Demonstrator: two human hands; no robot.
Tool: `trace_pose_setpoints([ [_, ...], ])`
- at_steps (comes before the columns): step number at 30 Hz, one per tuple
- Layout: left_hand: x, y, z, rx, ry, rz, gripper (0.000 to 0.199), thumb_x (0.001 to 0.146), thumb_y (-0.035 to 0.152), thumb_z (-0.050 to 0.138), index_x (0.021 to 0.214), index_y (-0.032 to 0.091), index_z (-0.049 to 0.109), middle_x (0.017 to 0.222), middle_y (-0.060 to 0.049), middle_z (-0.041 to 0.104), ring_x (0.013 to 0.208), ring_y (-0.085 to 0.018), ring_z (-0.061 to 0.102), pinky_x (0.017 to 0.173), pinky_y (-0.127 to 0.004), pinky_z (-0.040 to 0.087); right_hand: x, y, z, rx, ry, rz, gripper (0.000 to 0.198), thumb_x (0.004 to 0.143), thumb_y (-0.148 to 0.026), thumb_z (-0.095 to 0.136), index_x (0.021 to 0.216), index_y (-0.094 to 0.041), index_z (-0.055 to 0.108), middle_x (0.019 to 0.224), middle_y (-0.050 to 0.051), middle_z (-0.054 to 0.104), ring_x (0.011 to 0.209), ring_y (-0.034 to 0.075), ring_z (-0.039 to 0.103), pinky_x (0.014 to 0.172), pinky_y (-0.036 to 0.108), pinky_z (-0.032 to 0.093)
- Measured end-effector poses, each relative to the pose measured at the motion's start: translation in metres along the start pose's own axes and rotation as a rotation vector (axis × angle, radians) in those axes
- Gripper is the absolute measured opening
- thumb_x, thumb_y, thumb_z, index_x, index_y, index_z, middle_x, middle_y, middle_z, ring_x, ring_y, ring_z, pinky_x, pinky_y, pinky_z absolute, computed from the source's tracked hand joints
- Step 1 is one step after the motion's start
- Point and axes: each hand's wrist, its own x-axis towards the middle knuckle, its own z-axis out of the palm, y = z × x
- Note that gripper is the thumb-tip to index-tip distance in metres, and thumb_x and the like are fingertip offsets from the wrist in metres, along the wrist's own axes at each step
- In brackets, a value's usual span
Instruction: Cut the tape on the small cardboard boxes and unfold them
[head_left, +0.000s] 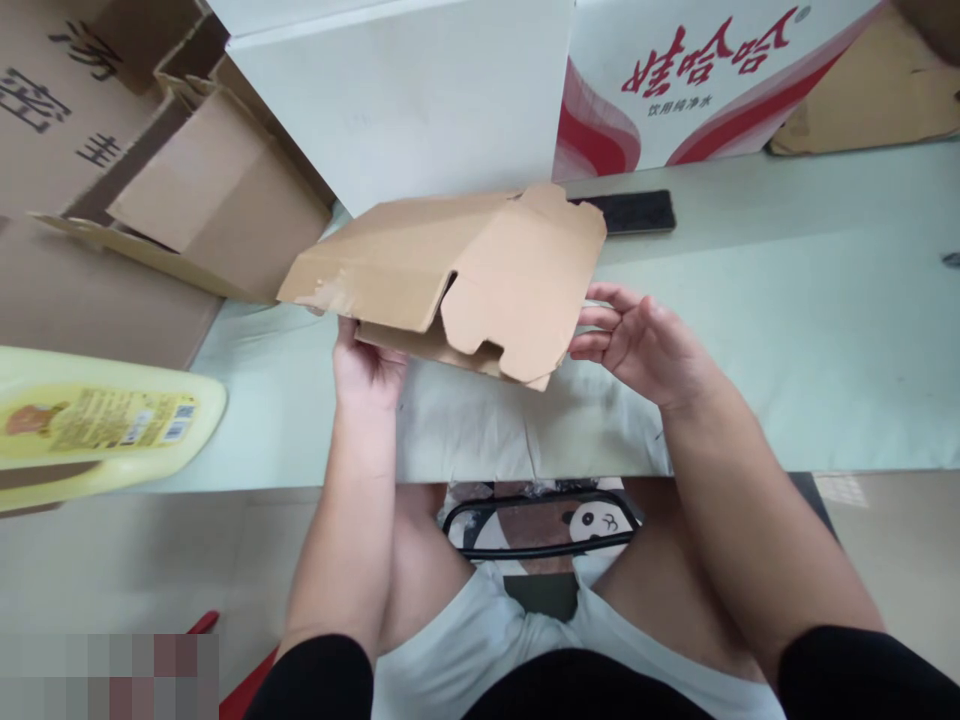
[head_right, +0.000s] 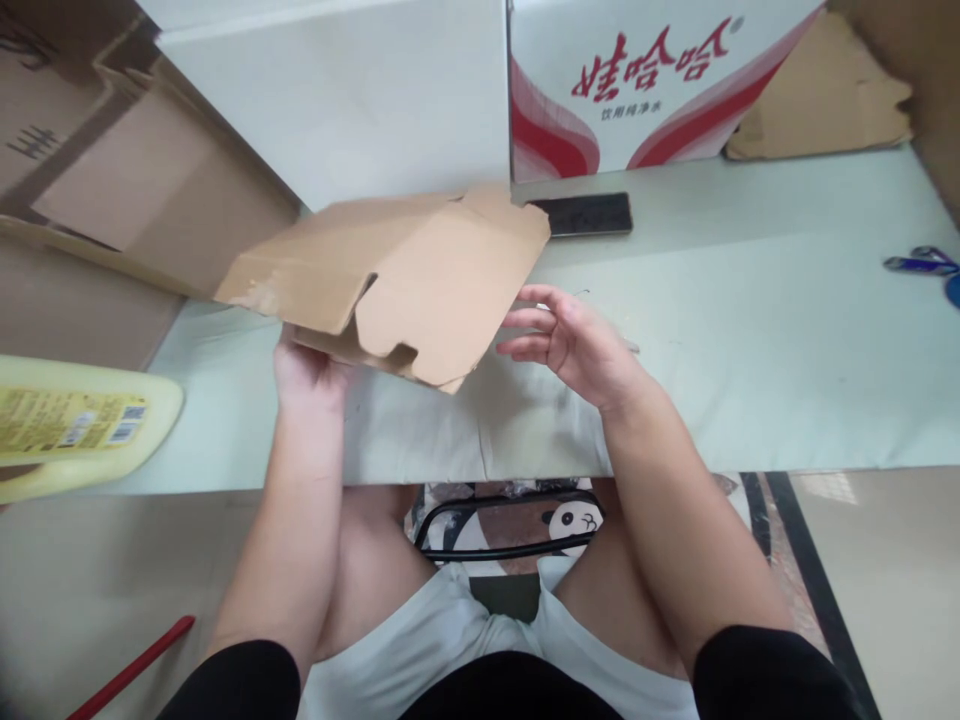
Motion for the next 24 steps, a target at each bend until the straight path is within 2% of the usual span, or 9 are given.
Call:
trace_pose_setpoints([
  [2,-0.002,-0.003,0.003,-0.032,0.035,0.014,0.036,0.108,0.046,0.046,0.106,0.019,0.069,0.117,-0.005,0.078,0.147,-0.018,0.050,0.115,-0.031,0.050,0.002,0.004,-0.001,0.031,0.029,0.010,0.057,0.061,-0.070,0.086,0.097,-0.029,0.070,0.090,-0.002,0.079,0.073,0.017,0.074,0.075,0.034,0.062],
  [5,-0.004,-0.006,0.004,-0.063,0.048,0.019,0.028,0.104,0.044,0.054,0.104,0.020,0.069,0.117,-0.006,0.078,0.144,-0.019,0.054,0.111,-0.028,0.053,0.005,0.009,-0.002,0.049,0.109,0.048,0.054,0.062,-0.070,0.086,0.090,-0.028,0.066,0.083,-0.002,0.076,0.067,0.016,0.072,0.066,0.032,0.061],
  [9,-0.007,-0.006,0.005,-0.016,0.017,0.024,0.027,0.095,0.044,0.065,0.112,0.023,0.069,0.120,-0.007,0.077,0.140,-0.023,0.059,0.113,-0.033,0.054,0.007,0.015,0.003,0.042,0.148,0.082,0.052,0.066,-0.064,0.086,0.097,-0.028,0.064,0.088,0.000,0.077,0.070,0.018,0.073,0.066,0.033,0.062],
  [13,-0.015,-0.004,0.014,0.034,-0.011,0.050,0.033,0.090,0.042,0.066,0.117,0.024,0.070,0.118,-0.008,0.077,0.139,-0.028,0.060,0.116,-0.039,0.052,0.009,0.024,0.016,0.075,0.161,0.066,0.056,0.060,-0.055,0.090,0.101,-0.026,0.065,0.106,0.005,0.079,0.100,0.027,0.076,0.086,0.041,0.065],
  [15,-0.022,-0.001,0.020,0.042,-0.026,0.070,0.037,0.089,0.049,0.065,0.117,0.025,0.070,0.118,-0.008,0.077,0.140,-0.030,0.059,0.116,-0.041,0.051,0.011,0.028,0.022,0.073,0.176,0.067,0.054,0.059,-0.050,0.091,0.100,-0.025,0.066,0.113,0.007,0.078,0.111,0.029,0.074,0.098,0.044,0.063],
  [20,-0.033,0.006,0.030,0.044,-0.077,0.054,0.061,0.089,0.078,0.047,0.114,0.027,0.070,0.126,-0.008,0.075,0.140,-0.030,0.058,0.113,-0.042,0.052,0.016,0.033,0.027,0.012,0.262,-0.003,0.050,0.060,-0.046,0.091,0.100,-0.026,0.069,0.122,0.005,0.077,0.116,0.028,0.072,0.107,0.046,0.058],
  [22,-0.031,0.004,0.029,0.066,-0.062,0.069,0.049,0.087,0.070,0.061,0.110,0.028,0.070,0.124,-0.006,0.075,0.137,-0.029,0.060,0.111,-0.041,0.053,0.016,0.035,0.029,-0.063,0.289,-0.054,0.049,0.063,-0.048,0.090,0.102,-0.026,0.070,0.124,0.006,0.077,0.119,0.029,0.070,0.109,0.047,0.056],
  [24,-0.026,-0.002,0.025,0.095,-0.004,0.095,0.033,0.081,0.050,0.077,0.104,0.027,0.070,0.119,-0.005,0.077,0.130,-0.026,0.065,0.107,-0.036,0.054,0.015,0.036,0.031,-0.139,0.300,-0.117,0.048,0.066,-0.050,0.089,0.104,-0.026,0.071,0.125,0.007,0.076,0.123,0.029,0.069,0.112,0.047,0.054],
])
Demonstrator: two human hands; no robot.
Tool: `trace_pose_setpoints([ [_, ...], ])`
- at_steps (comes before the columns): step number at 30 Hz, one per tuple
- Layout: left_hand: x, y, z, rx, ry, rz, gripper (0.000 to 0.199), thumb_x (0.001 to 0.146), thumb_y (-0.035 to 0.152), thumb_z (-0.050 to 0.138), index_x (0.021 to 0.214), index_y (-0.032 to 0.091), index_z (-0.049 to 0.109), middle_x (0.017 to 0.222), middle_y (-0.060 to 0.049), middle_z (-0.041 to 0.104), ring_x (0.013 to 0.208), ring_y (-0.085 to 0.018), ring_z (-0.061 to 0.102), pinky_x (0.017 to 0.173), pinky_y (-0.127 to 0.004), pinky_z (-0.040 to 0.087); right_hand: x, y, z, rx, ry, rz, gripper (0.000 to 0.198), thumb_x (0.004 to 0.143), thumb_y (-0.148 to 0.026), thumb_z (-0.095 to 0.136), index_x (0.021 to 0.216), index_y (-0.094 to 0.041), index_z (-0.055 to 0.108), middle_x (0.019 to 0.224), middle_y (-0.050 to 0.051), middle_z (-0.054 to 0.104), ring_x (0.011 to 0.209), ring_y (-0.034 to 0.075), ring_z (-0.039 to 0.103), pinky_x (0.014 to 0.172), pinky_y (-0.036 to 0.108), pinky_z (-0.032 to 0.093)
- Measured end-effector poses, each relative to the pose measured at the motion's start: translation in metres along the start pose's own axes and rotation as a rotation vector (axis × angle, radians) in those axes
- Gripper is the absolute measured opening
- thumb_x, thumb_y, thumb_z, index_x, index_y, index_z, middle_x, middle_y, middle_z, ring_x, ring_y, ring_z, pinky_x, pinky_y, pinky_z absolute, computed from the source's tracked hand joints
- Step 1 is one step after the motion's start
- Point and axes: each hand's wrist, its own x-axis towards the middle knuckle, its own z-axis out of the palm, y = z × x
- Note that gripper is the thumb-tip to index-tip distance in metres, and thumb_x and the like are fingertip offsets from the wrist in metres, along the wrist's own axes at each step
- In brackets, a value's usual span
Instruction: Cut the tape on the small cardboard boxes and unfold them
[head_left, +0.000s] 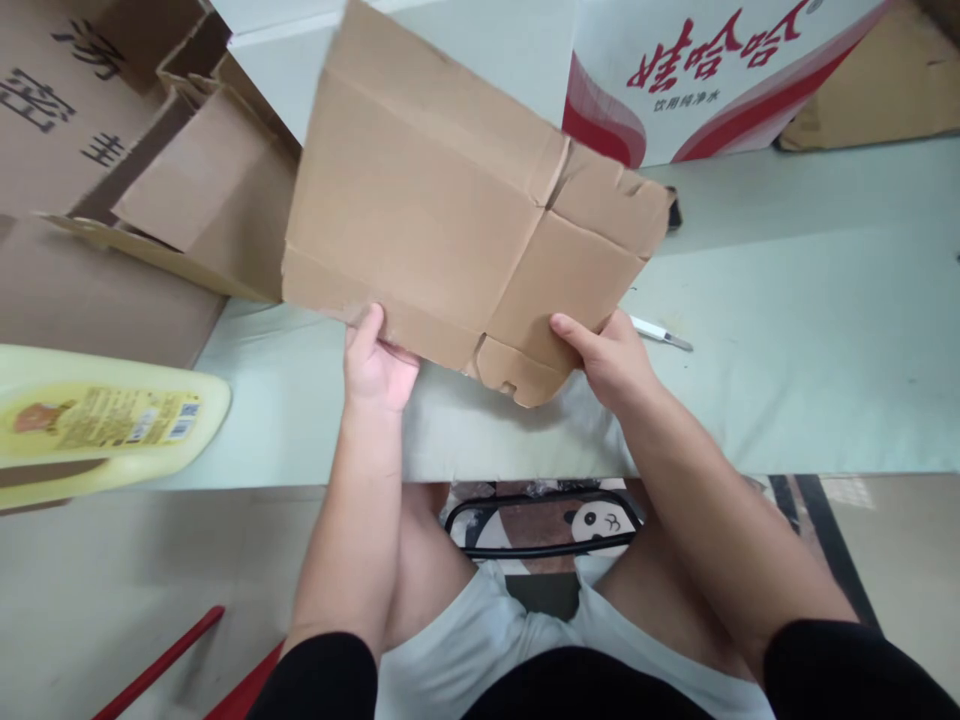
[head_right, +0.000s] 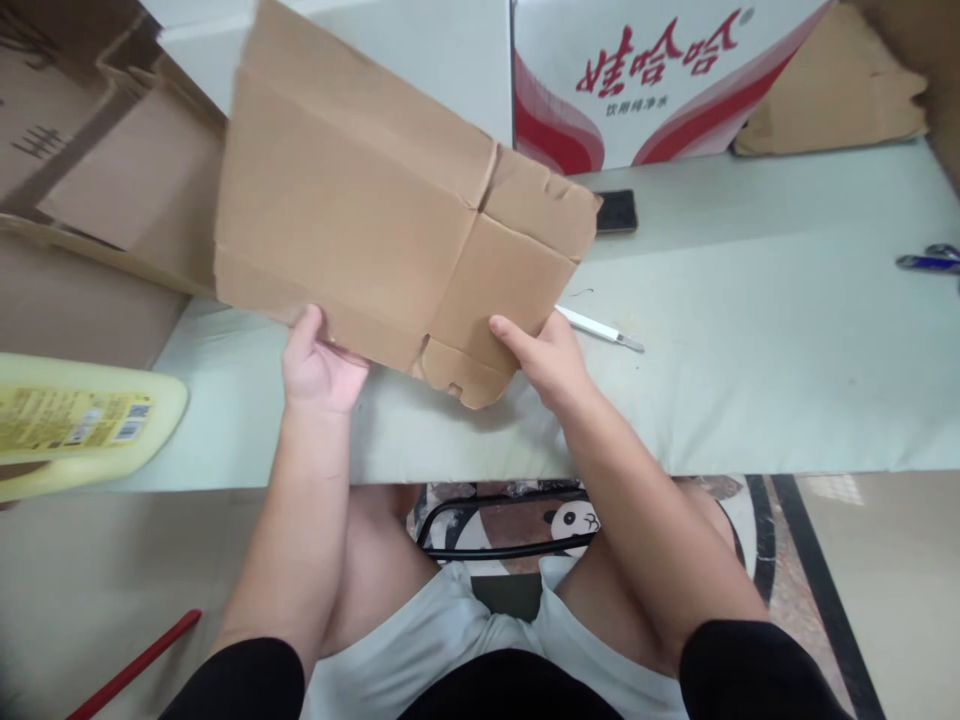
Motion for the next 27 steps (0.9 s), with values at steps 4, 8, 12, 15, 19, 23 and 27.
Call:
trace_pose_setpoints([
  [4,0.001,-0.012,0.000,-0.014,0.059,-0.103,0.026,0.086,0.048,0.071,0.096,0.024,0.068,0.095,-0.003,0.076,0.089,-0.020,0.074,0.082,-0.030,0.059,-0.005,-0.009,-0.002,-0.023,0.069,-0.193,0.041,0.073,-0.049,0.085,0.105,-0.028,0.071,0.116,0.006,0.077,0.123,0.028,0.068,0.111,0.046,0.054],
  [8,-0.025,-0.012,0.021,0.101,-0.130,-0.246,0.044,0.091,0.064,0.052,0.083,0.022,0.062,0.074,-0.002,0.064,0.063,-0.016,0.063,0.058,-0.028,0.050,-0.003,-0.026,-0.012,0.066,0.220,-0.422,0.037,0.078,-0.046,0.080,0.108,-0.028,0.070,0.114,0.004,0.075,0.133,0.028,0.063,0.115,0.045,0.051],
  [12,-0.086,-0.016,0.060,0.636,-1.013,-0.299,0.031,0.094,0.047,0.059,0.081,0.020,0.064,0.081,-0.004,0.067,0.078,-0.017,0.062,0.080,-0.031,0.052,0.004,-0.037,-0.021,0.201,0.332,-0.630,0.045,0.075,-0.047,0.080,0.110,-0.024,0.066,0.115,0.001,0.074,0.131,0.027,0.065,0.119,0.050,0.049],
  [15,-0.147,-0.038,0.086,0.779,-1.910,-0.508,0.026,0.089,0.046,0.065,0.090,0.021,0.065,0.097,-0.007,0.072,0.096,-0.028,0.070,0.088,-0.041,0.054,0.008,-0.040,-0.026,0.272,0.417,-0.752,0.044,0.073,-0.045,0.081,0.104,-0.019,0.064,0.115,0.001,0.073,0.123,0.028,0.070,0.120,0.056,0.047],
  [19,-0.208,-0.079,0.100,0.633,-2.433,-0.755,0.037,0.064,0.020,0.081,0.063,0.026,0.045,0.065,0.001,0.060,0.081,-0.028,0.071,0.077,-0.034,0.057,0.013,-0.041,-0.041,0.214,0.479,-0.878,0.030,0.081,-0.041,0.074,0.100,-0.019,0.064,0.126,0.003,0.069,0.135,0.031,0.063,0.123,0.057,0.042],
  [23,-0.208,-0.090,0.099,0.553,-2.391,-0.814,0.034,0.060,0.010,0.074,0.061,0.027,0.045,0.060,0.003,0.056,0.077,-0.026,0.069,0.076,-0.033,0.056,0.018,-0.045,-0.069,0.116,0.596,-0.924,0.029,0.092,-0.038,0.060,0.116,-0.022,0.061,0.143,0.003,0.061,0.145,0.028,0.054,0.124,0.053,0.041],
  [27,-0.171,-0.076,0.099,0.433,-2.214,-0.909,0.030,0.062,0.003,0.067,0.085,0.021,0.059,0.079,0.003,0.065,0.083,-0.020,0.068,0.080,-0.028,0.054,0.012,-0.055,-0.092,0.118,0.766,-0.772,0.042,0.099,-0.036,0.049,0.140,-0.028,0.046,0.158,0.004,0.049,0.152,0.024,0.046,0.117,0.047,0.049],
])
